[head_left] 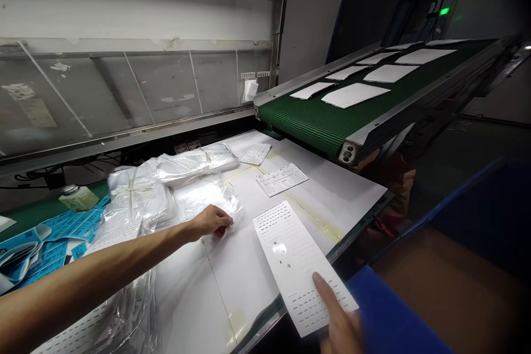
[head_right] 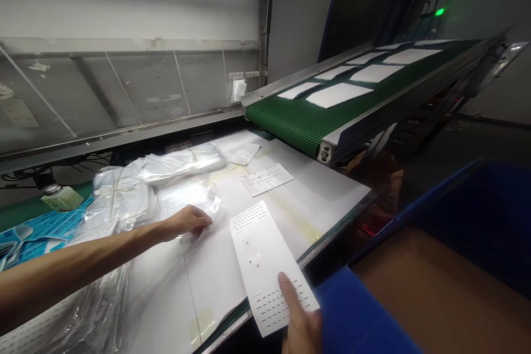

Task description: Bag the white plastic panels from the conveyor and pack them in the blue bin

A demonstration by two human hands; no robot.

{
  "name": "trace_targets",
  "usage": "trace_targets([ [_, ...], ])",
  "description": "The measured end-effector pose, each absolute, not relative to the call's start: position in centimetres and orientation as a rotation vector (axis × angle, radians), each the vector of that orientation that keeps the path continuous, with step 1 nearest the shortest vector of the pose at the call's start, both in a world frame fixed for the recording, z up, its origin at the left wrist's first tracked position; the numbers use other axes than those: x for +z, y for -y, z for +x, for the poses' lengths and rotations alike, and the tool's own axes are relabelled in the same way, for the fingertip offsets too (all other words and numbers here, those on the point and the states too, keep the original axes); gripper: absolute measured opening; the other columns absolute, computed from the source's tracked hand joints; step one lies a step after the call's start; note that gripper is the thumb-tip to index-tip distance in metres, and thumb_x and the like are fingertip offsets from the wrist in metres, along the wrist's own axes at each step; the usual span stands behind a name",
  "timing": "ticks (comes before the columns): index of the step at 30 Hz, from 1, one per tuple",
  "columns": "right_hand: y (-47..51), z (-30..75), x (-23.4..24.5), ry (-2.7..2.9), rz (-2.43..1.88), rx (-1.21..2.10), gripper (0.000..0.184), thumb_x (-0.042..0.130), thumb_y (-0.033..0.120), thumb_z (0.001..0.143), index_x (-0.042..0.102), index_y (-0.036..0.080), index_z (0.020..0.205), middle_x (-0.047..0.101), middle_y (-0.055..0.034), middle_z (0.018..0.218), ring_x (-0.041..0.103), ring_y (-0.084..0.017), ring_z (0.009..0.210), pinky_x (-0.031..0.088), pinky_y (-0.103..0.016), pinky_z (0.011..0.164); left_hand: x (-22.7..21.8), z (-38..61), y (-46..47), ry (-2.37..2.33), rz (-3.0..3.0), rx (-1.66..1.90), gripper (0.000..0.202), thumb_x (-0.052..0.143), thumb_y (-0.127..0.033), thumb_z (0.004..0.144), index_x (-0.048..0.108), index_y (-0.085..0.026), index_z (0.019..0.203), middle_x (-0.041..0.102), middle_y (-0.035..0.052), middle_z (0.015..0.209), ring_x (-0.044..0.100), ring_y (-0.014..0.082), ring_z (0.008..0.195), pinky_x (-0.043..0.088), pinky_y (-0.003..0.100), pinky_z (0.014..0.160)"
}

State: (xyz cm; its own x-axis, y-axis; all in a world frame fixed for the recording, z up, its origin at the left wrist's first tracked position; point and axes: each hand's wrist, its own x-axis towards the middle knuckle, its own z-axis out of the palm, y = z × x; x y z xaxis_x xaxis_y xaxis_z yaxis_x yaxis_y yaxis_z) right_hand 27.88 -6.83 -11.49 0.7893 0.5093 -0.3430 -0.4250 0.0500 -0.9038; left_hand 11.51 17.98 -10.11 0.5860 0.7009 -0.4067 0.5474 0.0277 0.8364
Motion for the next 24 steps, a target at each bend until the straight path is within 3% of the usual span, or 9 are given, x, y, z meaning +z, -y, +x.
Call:
trace_targets([
  [3,5.9,27.4,-12.1,-0.114,-1.208,0.870,0.067,0.075,0.040,0.067,0.052,0.018,0.126,0.069,-0.0080,0.109,0.065,-0.031,0.098,0.058,-0.041,0.076,-9.9,11.1,-18.6,-1.002,1.556,0.157,0.028,0.066,-0.040,0.067,0.064,-0.013,0.064,0.059,0.0014,0.063,0.053,0.0114,0.057,0.046,0.027,0.057],
  [6,4.2,26.1,-12.3,-0.034,-1.084,0.941,0.071,0.073,0.038,0.071,0.044,0.022,0.133,0.066,-0.0063,0.117,0.063,-0.029,0.103,0.056,-0.041,0.080,-9.8,10.9,-19.1,-0.974,1.513,0.153,0.017,0.067,-0.030,0.064,0.065,-0.013,0.066,0.060,0.0016,0.064,0.056,0.0124,0.061,0.048,0.027,0.061],
  [10,2.8,25.1,-11.9,0.198,-1.143,1.033,0.059,0.068,0.036,0.075,0.050,0.016,0.128,0.067,-0.0086,0.113,0.062,-0.028,0.105,0.053,-0.039,0.085,-10.2,10.7,-19.4,-0.981,1.500,0.138,0.007,0.067,-0.019,0.059,0.065,-0.013,0.062,0.061,0.0017,0.061,0.057,0.0136,0.062,0.049,0.027,0.061],
  [15,3.1,26.0,-11.5,0.384,-1.355,0.893,0.052,0.070,0.032,0.073,0.056,0.018,0.121,0.068,-0.0052,0.111,0.060,-0.026,0.108,0.051,-0.034,0.087,-10.4,10.5,-19.7,-0.989,1.476,0.125,0.018,0.071,-0.028,0.061,0.065,-0.012,0.062,0.063,0.0043,0.062,0.059,0.0151,0.061,0.050,0.030,0.062],
  [24,3.7,26.7,-11.3,0.399,-1.518,0.849,0.055,0.070,0.047,0.069,0.062,0.014,0.112,0.072,-0.0093,0.097,0.064,-0.030,0.098,0.052,-0.040,0.082,-7.6,10.3,-21.2,-0.969,1.540,0.219,0.030,0.066,-0.039,0.070,0.065,-0.011,0.080,0.063,0.0069,0.078,0.062,0.0168,0.069,0.053,0.031,0.065],
])
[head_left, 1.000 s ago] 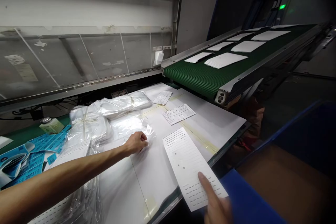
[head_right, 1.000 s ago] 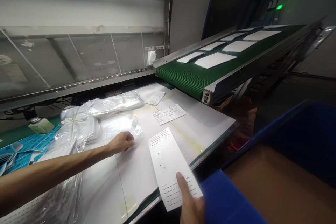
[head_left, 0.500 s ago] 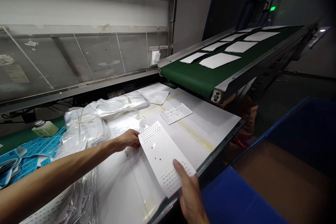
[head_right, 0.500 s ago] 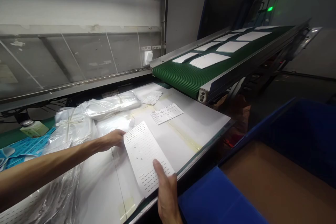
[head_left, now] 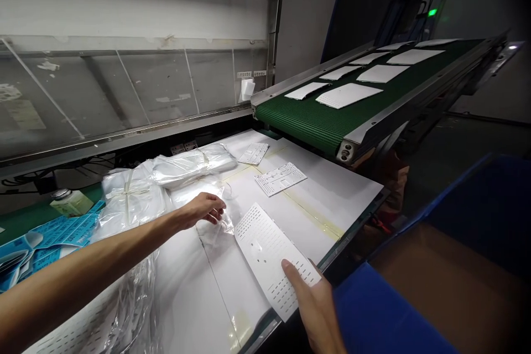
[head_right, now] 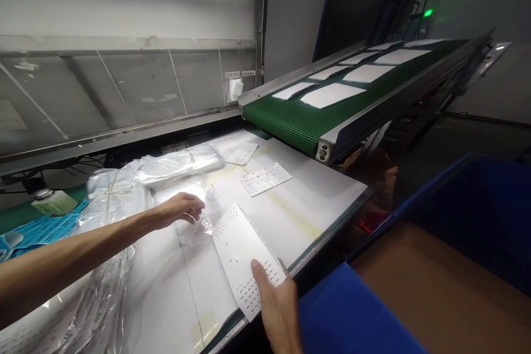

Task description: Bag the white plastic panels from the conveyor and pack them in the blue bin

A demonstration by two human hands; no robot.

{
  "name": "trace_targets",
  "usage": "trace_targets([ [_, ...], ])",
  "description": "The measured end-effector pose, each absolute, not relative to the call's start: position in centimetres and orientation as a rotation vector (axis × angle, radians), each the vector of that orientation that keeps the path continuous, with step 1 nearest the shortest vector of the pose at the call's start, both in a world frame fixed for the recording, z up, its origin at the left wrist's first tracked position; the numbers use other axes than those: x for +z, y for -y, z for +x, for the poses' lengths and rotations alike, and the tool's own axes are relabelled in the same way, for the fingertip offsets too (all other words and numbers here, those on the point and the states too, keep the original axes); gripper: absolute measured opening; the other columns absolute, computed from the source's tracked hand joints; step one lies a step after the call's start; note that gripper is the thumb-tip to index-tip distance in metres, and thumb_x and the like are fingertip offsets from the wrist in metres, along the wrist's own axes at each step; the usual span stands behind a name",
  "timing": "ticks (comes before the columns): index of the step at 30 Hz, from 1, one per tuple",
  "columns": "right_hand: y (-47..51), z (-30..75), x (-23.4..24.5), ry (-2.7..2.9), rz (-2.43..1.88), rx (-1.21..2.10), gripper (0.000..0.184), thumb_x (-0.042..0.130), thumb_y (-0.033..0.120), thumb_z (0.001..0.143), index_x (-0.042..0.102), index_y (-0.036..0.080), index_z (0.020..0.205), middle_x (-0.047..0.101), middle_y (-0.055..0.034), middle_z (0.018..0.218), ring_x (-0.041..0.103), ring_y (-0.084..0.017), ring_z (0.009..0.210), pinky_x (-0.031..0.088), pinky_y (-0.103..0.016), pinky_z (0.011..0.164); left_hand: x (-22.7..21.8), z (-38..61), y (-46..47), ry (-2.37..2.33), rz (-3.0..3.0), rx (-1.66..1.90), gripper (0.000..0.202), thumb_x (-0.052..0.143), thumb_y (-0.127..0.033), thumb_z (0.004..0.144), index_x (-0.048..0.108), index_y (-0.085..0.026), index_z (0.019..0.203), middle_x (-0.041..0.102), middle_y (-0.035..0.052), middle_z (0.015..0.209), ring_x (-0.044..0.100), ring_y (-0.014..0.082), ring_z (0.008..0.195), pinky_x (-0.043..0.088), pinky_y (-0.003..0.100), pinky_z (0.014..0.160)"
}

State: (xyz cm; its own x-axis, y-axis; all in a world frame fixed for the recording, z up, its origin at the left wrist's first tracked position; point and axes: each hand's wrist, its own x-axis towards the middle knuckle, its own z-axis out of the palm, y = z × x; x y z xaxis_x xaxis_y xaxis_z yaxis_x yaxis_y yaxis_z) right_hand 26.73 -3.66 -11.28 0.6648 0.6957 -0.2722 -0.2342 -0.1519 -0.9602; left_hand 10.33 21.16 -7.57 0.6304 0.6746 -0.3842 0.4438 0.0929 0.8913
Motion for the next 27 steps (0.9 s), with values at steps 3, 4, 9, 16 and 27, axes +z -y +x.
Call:
trace_targets([
  [3,3.7,26.6,-10.8,0.393,-1.518,0.843,0.055,0.072,0.049,0.066,0.064,0.014,0.108,0.072,-0.0089,0.095,0.064,-0.031,0.097,0.053,-0.039,0.081,-6.6,10.2,-21.7,-0.964,1.607,0.244,0.027,0.064,-0.037,0.071,0.064,-0.011,0.079,0.061,0.0050,0.073,0.062,0.0164,0.068,0.053,0.031,0.062],
  [4,3.7,26.5,-10.5,0.372,-1.513,0.846,0.055,0.072,0.049,0.065,0.065,0.014,0.107,0.072,-0.0090,0.093,0.064,-0.031,0.096,0.053,-0.039,0.080,-6.5,10.3,-21.7,-0.966,1.633,0.245,0.025,0.063,-0.036,0.071,0.064,-0.011,0.078,0.061,0.0042,0.071,0.061,0.0162,0.066,0.052,0.030,0.060],
  [9,4.2,24.8,-9.2,0.274,-1.487,0.703,0.048,0.070,0.050,0.067,0.063,0.017,0.101,0.072,-0.0081,0.093,0.065,-0.029,0.091,0.055,-0.034,0.071,-6.8,11.0,-21.1,-0.957,1.751,0.210,0.023,0.063,-0.033,0.071,0.064,-0.010,0.074,0.060,0.0043,0.066,0.060,0.0167,0.061,0.053,0.030,0.054],
  [16,2.3,20.9,-9.9,0.422,-1.459,0.929,0.049,0.069,0.049,0.069,0.063,0.016,0.105,0.071,-0.0092,0.098,0.064,-0.028,0.093,0.052,-0.036,0.080,-6.5,11.1,-20.6,-1.028,1.949,0.245,0.026,0.054,-0.035,0.076,0.063,-0.011,0.078,0.061,0.0047,0.068,0.062,0.0173,0.062,0.052,0.026,0.048],
  [27,-1.0,23.2,-9.4,0.404,-1.337,1.138,0.047,0.067,0.047,0.072,0.064,0.013,0.104,0.072,-0.0088,0.084,0.066,-0.025,0.073,0.052,-0.035,0.065,-6.4,9.9,-19.5,-1.033,2.407,0.272,0.023,0.043,-0.032,0.084,0.059,-0.018,0.077,0.062,0.0036,0.073,0.058,0.0171,0.064,0.041,0.026,0.056],
])
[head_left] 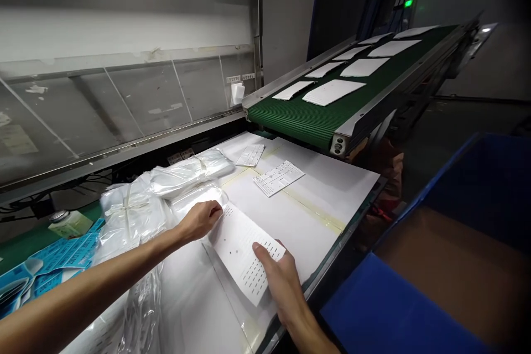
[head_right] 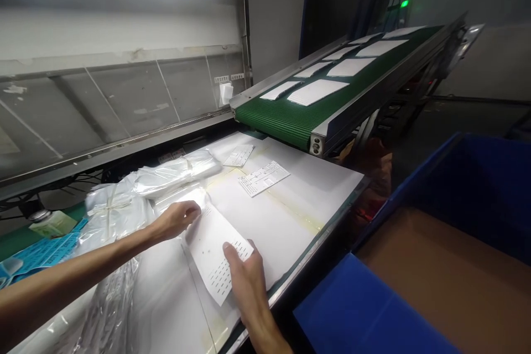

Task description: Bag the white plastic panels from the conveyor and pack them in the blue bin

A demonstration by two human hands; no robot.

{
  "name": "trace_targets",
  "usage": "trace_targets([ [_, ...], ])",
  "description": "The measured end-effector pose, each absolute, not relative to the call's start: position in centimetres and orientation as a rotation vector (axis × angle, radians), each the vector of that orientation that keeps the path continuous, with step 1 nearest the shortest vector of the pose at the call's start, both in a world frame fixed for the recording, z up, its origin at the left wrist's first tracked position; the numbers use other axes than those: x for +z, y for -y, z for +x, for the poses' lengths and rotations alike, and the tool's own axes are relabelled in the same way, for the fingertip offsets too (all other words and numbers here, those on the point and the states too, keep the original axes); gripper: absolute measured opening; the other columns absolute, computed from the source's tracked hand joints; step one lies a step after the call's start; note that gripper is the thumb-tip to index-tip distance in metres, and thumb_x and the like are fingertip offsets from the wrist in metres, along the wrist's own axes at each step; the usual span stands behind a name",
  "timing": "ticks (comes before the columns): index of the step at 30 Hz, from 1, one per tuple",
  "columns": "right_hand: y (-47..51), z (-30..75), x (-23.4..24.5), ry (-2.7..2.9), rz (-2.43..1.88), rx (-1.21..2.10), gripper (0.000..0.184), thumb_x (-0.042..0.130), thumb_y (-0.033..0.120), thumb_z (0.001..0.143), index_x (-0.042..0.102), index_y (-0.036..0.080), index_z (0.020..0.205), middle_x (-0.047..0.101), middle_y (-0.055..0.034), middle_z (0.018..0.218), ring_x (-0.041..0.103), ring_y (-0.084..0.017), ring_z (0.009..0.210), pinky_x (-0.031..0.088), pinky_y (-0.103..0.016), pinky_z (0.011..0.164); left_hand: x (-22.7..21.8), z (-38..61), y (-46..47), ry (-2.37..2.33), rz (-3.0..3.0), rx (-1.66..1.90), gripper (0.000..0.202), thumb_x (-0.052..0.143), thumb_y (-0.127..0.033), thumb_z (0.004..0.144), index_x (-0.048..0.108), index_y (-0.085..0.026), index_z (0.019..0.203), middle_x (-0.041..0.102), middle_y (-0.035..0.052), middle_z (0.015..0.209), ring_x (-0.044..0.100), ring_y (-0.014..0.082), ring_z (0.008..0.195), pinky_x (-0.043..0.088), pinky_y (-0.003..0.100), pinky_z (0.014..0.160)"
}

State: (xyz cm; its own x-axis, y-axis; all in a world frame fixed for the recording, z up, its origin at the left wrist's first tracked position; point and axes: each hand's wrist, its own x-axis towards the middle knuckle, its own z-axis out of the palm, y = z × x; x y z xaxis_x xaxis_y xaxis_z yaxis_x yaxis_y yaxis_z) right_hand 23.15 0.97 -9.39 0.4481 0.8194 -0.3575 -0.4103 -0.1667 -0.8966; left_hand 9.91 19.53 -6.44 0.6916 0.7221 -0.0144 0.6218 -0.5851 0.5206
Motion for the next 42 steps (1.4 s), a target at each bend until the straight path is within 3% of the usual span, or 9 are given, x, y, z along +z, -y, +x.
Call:
trace_targets([
  [11,-2.7,22.4,-10.4,0.437,-1.253,1.142,0.043,0.062,0.046,0.078,0.062,0.015,0.107,0.071,-0.0084,0.091,0.066,-0.024,0.081,0.052,-0.033,0.068,-6.4,9.4,-18.7,-0.892,2.539,0.241,0.018,0.030,-0.025,0.091,0.040,-0.022,0.076,0.049,-0.0028,0.063,0.041,0.0140,0.055,0.028,0.025,0.052],
  [18,-6.0,20.5,-10.2,0.482,-1.216,1.161,0.041,0.062,0.044,0.077,0.062,0.016,0.108,0.070,-0.0072,0.094,0.065,-0.023,0.086,0.051,-0.032,0.076,-5.8,8.6,-17.8,-0.836,2.628,0.261,0.016,0.030,-0.027,0.092,0.040,-0.022,0.082,0.050,-0.0020,0.068,0.042,0.0137,0.056,0.030,0.025,0.052],
  [25,-5.6,20.6,-10.0,0.616,-1.146,1.314,0.033,0.063,0.038,0.076,0.062,0.015,0.100,0.070,-0.0062,0.084,0.065,-0.023,0.078,0.051,-0.033,0.066,-5.4,6.3,-18.6,-0.970,2.604,0.393,0.017,0.028,-0.029,0.094,0.041,-0.022,0.085,0.052,-0.0014,0.071,0.046,0.0147,0.059,0.033,0.027,0.057],
  [32,-4.9,21.2,-9.5,0.690,-1.143,1.268,0.027,0.062,0.038,0.078,0.065,0.016,0.092,0.068,-0.0047,0.079,0.063,-0.022,0.074,0.048,-0.031,0.063,-4.8,6.1,-17.8,-0.920,2.636,0.386,0.017,0.027,-0.029,0.095,0.041,-0.022,0.088,0.053,-0.0012,0.074,0.046,0.0140,0.060,0.034,0.026,0.057],
  [38,-4.4,20.7,-8.2,0.626,-1.088,1.279,0.042,0.061,0.042,0.079,0.061,0.015,0.111,0.070,-0.0069,0.086,0.063,-0.023,0.077,0.050,-0.034,0.067,-4.0,6.6,-15.4,-0.769,2.858,0.199,0.006,0.036,-0.022,0.090,0.041,-0.021,0.090,0.051,-0.0013,0.071,0.041,0.0123,0.052,0.026,0.025,0.046],
  [42,-3.3,20.6,-8.5,0.529,-0.899,1.320,0.048,0.061,0.040,0.081,0.051,0.022,0.125,0.067,-0.0065,0.106,0.063,-0.023,0.091,0.050,-0.034,0.073,-2.5,6.9,-13.8,-0.669,2.987,0.311,0.011,0.035,-0.019,0.092,0.046,-0.021,0.090,0.057,0.0020,0.077,0.050,0.0150,0.062,0.035,0.026,0.054],
])
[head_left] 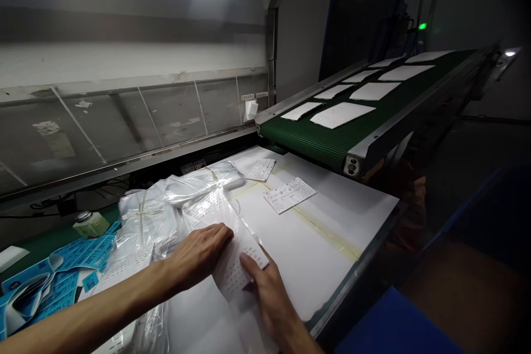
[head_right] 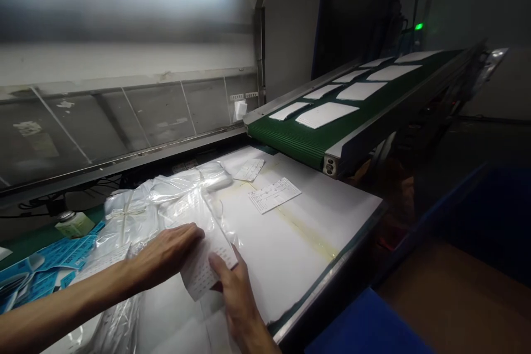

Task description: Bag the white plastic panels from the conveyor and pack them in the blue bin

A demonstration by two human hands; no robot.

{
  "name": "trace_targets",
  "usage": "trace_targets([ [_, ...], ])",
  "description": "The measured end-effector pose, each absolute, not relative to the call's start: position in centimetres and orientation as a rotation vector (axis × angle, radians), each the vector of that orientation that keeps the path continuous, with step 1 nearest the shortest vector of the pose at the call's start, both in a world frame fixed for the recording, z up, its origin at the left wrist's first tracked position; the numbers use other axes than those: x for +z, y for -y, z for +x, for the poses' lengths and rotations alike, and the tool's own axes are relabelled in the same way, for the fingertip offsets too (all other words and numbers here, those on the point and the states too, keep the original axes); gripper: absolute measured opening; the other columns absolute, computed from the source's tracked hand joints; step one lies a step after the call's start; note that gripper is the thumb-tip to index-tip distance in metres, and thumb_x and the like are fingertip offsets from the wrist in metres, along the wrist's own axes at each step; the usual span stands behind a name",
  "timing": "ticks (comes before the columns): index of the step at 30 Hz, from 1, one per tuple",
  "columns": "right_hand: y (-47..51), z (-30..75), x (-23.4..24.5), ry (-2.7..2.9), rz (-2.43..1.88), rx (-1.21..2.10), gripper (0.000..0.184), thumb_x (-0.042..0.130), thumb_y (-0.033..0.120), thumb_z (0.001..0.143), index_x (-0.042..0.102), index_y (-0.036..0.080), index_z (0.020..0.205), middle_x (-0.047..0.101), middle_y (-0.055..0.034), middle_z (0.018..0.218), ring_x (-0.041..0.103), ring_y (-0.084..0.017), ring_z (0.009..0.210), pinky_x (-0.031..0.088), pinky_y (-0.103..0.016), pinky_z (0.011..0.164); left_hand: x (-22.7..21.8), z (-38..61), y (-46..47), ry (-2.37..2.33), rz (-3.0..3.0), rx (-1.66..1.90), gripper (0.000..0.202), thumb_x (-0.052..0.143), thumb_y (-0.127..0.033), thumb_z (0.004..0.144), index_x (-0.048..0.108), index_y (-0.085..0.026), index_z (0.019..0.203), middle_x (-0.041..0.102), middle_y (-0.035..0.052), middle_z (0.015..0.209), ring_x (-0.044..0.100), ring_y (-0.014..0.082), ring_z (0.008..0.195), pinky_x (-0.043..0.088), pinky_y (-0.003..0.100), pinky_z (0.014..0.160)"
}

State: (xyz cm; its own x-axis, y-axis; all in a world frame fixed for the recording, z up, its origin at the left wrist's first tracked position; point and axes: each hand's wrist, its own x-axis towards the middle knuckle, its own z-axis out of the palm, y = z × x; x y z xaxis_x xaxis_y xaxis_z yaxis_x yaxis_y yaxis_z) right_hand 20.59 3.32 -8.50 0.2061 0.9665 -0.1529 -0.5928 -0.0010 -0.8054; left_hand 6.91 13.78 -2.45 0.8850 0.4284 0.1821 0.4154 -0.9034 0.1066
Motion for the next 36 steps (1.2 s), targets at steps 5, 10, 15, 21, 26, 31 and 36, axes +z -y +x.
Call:
trace_targets([
  [5,-2.8,21.1,-10.0,0.271,-0.630,1.346,0.068,0.074,0.034,0.070,0.046,0.021,0.131,0.066,-0.0101,0.110,0.060,-0.029,0.102,0.050,-0.041,0.081,-1.5,7.2,-12.8,-0.634,2.856,0.782,0.012,0.042,-0.022,0.093,0.050,-0.022,0.102,0.063,0.0014,0.078,0.058,0.0142,0.068,0.041,0.025,0.062],
  [10,-3.2,21.9,-10.8,0.119,-0.513,1.284,0.074,0.077,0.033,0.066,0.045,0.026,0.132,0.068,-0.0078,0.106,0.060,-0.030,0.104,0.047,-0.048,0.088,-1.5,7.7,-13.1,-0.773,2.582,1.276,0.029,0.060,-0.027,0.083,0.047,-0.022,0.108,0.058,0.0032,0.085,0.055,0.0174,0.076,0.046,0.030,0.068],
  [15,-3.0,22.4,-10.8,0.153,-0.522,1.272,0.067,0.077,0.033,0.065,0.052,0.028,0.127,0.070,-0.0055,0.099,0.062,-0.029,0.099,0.045,-0.049,0.091,0.7,8.5,-13.1,-0.801,1.767,0.867,0.056,0.069,-0.039,0.073,0.045,-0.020,0.120,0.054,0.0114,0.120,0.056,0.0249,0.100,0.049,0.040,0.083],
  [21,-2.7,23.6,-12.9,0.453,-0.876,1.314,0.056,0.077,0.046,0.062,0.064,0.018,0.108,0.070,-0.0112,0.099,0.064,-0.032,0.095,0.043,-0.047,0.092,0.0,8.5,-13.4,-0.347,1.399,0.482,0.041,0.070,-0.024,0.074,0.059,-0.013,0.113,0.066,0.0104,0.104,0.061,0.0250,0.098,0.043,0.044,0.094],
  [26,-0.5,27.0,-13.5,0.734,-1.190,0.972,0.068,0.081,0.041,0.054,0.059,0.022,0.115,0.059,-0.0126,0.124,0.048,-0.034,0.121,0.031,-0.048,0.103,-3.8,8.5,-13.1,-0.346,1.447,0.458,0.033,0.068,-0.023,0.075,0.064,-0.013,0.106,0.068,0.0080,0.099,0.061,0.0252,0.095,0.044,0.041,0.090],
  [31,-0.9,27.9,-7.4,0.929,-1.167,0.930,0.074,0.077,0.039,0.064,0.045,0.025,0.129,0.054,-0.0089,0.130,0.045,-0.029,0.124,0.036,-0.043,0.101,-4.9,8.2,-12.7,-0.358,1.630,0.350,0.033,0.066,-0.024,0.076,0.064,-0.016,0.108,0.067,0.0060,0.102,0.058,0.0251,0.099,0.045,0.037,0.089],
  [36,-2.9,26.0,-5.3,1.098,-1.272,0.940,0.040,0.066,0.045,0.074,0.061,0.019,0.105,0.068,-0.0075,0.100,0.062,-0.027,0.095,0.048,-0.035,0.080,-2.7,7.3,-13.5,-0.333,1.638,0.342,0.042,0.072,-0.025,0.072,0.060,-0.017,0.112,0.063,0.0066,0.110,0.057,0.0235,0.100,0.044,0.037,0.090],
])
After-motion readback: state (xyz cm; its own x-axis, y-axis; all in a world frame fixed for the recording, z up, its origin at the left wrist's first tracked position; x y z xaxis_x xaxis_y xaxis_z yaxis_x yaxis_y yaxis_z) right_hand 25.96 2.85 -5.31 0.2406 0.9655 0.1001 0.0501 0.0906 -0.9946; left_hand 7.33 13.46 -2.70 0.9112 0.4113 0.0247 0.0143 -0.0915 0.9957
